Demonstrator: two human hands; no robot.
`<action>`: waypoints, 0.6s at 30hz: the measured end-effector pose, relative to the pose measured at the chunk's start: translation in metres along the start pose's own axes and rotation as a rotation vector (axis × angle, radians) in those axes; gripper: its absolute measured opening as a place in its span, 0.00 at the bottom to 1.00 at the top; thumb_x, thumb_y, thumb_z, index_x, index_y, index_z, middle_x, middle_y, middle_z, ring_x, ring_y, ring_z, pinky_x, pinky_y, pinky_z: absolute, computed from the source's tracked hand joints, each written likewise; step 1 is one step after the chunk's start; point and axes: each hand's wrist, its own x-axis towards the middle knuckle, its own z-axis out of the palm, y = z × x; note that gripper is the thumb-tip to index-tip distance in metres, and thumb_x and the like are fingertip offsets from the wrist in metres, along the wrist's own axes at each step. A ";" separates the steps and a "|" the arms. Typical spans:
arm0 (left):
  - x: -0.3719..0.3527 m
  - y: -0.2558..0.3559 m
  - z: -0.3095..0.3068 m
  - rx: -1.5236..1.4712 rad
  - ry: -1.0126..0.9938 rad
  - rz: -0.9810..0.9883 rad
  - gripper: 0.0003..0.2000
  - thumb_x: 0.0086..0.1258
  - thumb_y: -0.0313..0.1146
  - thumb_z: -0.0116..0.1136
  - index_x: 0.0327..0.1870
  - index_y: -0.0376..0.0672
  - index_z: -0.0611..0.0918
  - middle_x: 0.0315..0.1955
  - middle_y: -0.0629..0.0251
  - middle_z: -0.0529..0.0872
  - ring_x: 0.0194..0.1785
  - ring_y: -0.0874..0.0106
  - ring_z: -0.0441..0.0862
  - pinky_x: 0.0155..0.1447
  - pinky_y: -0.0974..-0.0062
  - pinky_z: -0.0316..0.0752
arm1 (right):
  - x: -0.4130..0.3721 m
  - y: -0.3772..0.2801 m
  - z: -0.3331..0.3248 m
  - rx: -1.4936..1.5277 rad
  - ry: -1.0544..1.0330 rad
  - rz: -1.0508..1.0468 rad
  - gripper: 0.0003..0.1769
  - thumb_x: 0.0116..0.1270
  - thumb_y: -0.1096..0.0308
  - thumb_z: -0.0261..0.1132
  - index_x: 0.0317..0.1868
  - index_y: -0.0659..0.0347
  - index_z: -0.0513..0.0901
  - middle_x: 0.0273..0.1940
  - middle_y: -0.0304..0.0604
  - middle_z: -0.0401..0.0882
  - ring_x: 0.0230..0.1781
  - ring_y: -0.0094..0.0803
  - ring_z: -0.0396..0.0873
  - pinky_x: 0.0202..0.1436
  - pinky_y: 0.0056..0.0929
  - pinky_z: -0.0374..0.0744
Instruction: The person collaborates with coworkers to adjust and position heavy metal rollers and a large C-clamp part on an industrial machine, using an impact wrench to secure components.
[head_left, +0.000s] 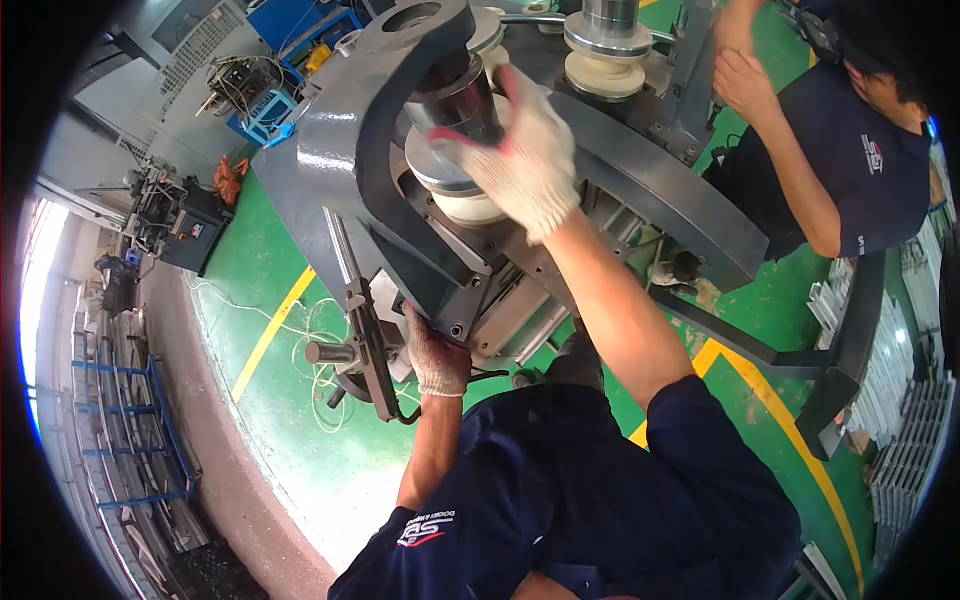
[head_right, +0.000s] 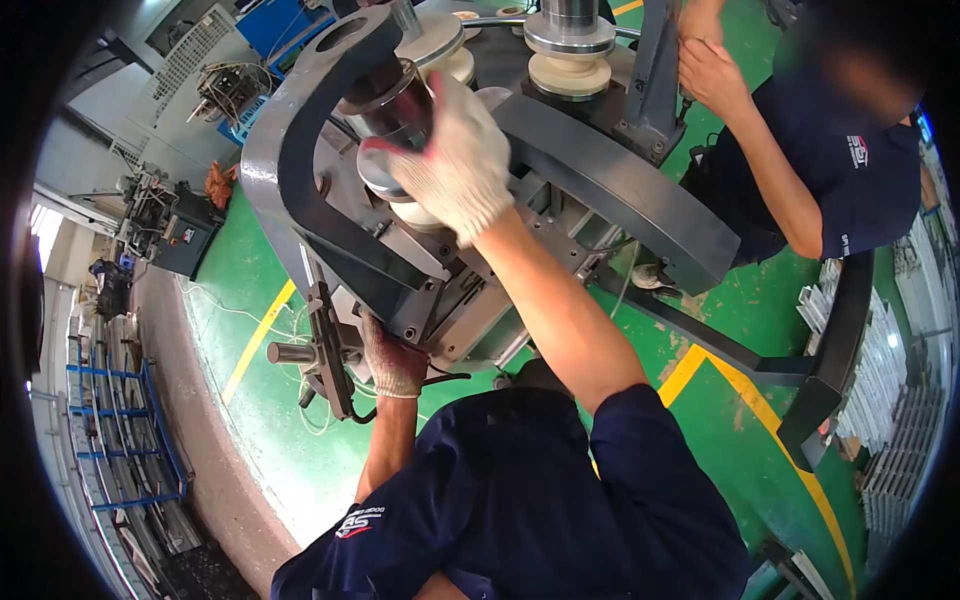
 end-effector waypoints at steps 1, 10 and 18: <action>0.000 -0.001 -0.001 -0.004 0.002 0.016 0.24 0.90 0.52 0.52 0.75 0.48 0.79 0.72 0.69 0.84 0.74 0.64 0.82 0.78 0.61 0.78 | 0.011 -0.001 0.010 0.054 -0.061 0.059 0.52 0.50 0.40 0.89 0.65 0.68 0.79 0.52 0.58 0.90 0.53 0.56 0.90 0.60 0.46 0.87; -0.004 -0.009 -0.004 -0.009 -0.037 0.058 0.25 0.90 0.51 0.52 0.77 0.46 0.77 0.72 0.68 0.84 0.74 0.66 0.82 0.78 0.62 0.78 | 0.078 0.057 0.028 0.525 -0.522 -0.085 0.57 0.41 0.41 0.90 0.67 0.71 0.83 0.58 0.57 0.91 0.60 0.46 0.90 0.70 0.38 0.83; -0.006 -0.010 0.001 0.045 0.032 0.050 0.22 0.90 0.50 0.52 0.74 0.48 0.80 0.71 0.68 0.85 0.73 0.65 0.82 0.77 0.62 0.76 | 0.067 0.008 0.048 0.225 -0.111 0.005 0.47 0.42 0.46 0.90 0.59 0.67 0.86 0.55 0.60 0.91 0.52 0.54 0.92 0.62 0.43 0.87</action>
